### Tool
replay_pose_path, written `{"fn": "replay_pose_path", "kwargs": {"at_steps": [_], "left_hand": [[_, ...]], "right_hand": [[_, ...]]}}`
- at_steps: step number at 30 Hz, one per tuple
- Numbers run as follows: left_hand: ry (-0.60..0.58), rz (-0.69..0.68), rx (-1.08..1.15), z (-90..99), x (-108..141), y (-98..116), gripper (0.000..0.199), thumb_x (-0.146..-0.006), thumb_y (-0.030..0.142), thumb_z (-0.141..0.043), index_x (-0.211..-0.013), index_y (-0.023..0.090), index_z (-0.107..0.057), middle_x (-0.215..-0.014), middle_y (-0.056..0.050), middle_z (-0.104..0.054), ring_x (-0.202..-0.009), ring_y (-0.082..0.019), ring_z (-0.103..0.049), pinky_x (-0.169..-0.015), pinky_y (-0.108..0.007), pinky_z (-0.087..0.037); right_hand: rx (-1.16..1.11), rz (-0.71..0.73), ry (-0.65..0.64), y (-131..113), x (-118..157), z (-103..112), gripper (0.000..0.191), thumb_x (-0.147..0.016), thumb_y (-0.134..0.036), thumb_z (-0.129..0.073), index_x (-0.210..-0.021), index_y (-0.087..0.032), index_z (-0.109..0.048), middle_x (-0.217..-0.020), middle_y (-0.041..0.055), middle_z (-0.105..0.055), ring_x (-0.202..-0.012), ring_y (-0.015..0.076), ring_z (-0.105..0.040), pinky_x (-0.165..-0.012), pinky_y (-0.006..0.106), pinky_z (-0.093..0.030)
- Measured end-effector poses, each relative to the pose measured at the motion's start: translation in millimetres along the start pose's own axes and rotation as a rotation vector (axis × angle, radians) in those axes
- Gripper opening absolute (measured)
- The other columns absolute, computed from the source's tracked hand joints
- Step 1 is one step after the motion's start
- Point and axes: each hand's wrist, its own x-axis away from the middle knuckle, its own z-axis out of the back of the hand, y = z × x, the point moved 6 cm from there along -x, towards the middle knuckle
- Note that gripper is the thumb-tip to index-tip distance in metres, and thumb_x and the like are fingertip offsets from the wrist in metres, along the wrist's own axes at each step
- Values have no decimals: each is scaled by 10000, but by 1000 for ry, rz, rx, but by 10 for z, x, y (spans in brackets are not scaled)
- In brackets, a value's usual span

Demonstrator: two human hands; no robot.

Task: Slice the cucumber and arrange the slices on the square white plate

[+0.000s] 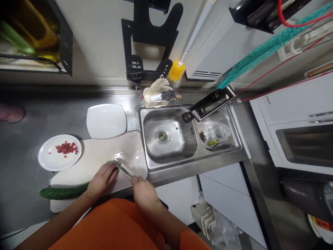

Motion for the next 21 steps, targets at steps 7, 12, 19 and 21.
{"fn": "replay_pose_path", "kwargs": {"at_steps": [7, 12, 19, 21], "left_hand": [[5, 3, 8, -7, 6, -19, 267, -911, 257, -445, -1124, 163, -574, -1068, -102, -638, -1053, -222, -573, -981, -420, -470], [-2, -3, 2, 1, -1, -4, 266, -906, 241, -453, -1121, 148, -577, -1075, -105, -641, -1059, -223, -574, -991, -418, -466], [4, -8, 31, -3, 4, -5, 299, -912, 244, -434, -1170, 167, -566, -1095, -103, -636, -1062, -217, -581, -988, -420, -470], [8, 1, 43, -1, 1, -7, 303, -911, 245, -439, -1178, 168, -559, -1104, -103, -634, -1062, -214, -578, -984, -414, -473]], "right_hand": [[4, 26, 34, -70, -177, -16, 340, -853, -16, -317, -1094, -169, -501, -991, 100, -626, -833, 196, -643, -674, 260, -463], [25, 39, 82, -162, -349, -36, 318, -892, -42, -289, -1091, -167, -504, -972, 95, -628, -812, 197, -644, -664, 268, -471], [15, 50, 95, -176, -464, -77, 309, -890, -53, -306, -1109, -174, -487, -993, 77, -622, -829, 202, -638, -673, 276, -468], [-3, 36, 92, -121, -432, -61, 314, -876, -44, -321, -1104, -180, -491, -995, 75, -624, -840, 199, -635, -677, 271, -462]]}}
